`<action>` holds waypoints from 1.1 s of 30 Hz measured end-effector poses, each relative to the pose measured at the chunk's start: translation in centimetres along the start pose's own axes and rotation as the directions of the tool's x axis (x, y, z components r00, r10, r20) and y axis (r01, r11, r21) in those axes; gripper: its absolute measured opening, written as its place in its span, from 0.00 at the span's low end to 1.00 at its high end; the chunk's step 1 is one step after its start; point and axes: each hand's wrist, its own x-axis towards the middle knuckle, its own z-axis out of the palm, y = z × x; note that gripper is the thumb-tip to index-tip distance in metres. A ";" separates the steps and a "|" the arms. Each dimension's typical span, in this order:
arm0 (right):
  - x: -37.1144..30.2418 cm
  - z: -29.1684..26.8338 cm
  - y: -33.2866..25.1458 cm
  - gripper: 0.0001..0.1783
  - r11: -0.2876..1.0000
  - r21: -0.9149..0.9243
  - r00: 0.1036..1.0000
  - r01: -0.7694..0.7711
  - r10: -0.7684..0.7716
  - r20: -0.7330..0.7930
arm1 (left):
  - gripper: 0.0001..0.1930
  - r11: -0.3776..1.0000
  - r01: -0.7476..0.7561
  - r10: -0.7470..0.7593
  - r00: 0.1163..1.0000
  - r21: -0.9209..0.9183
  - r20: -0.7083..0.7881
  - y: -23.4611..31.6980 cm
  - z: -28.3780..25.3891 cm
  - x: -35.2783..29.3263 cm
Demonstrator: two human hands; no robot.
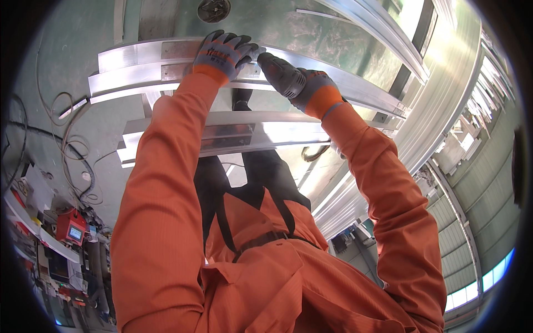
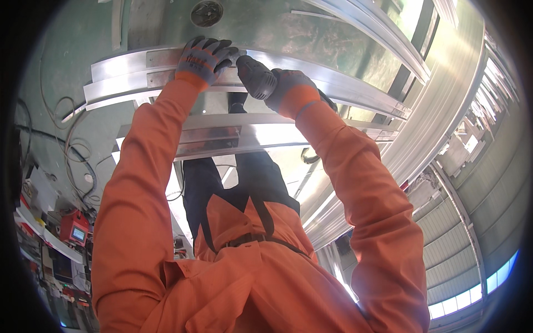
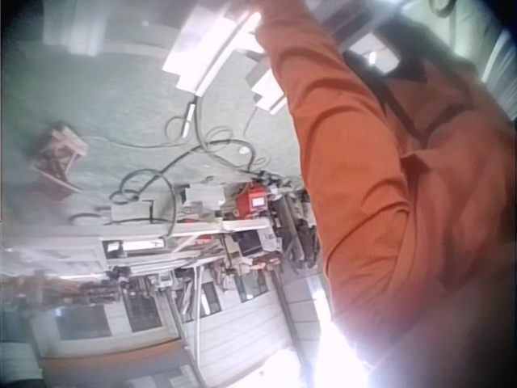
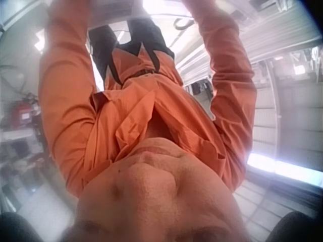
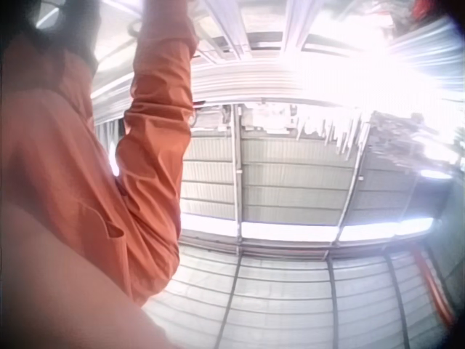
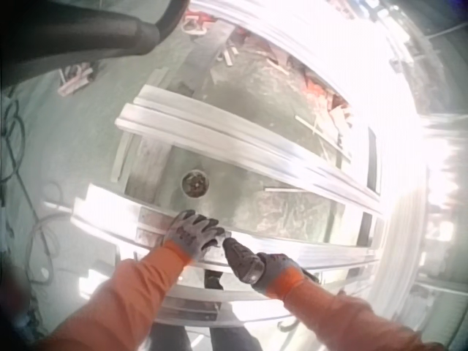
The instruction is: The person picks up a metal frame and positions it on a workbench. They then use a cordless drill to drive screws into the frame, securing it in place. The person continues to align and fasten additional sections of the frame.
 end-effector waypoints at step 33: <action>1.2 -0.8 0.7 0.17 0.991 -0.098 0.994 0.093 -0.087 0.068 | 0.21 0.998 -0.049 0.050 0.999 0.045 -0.005 -0.3 1.0 0.5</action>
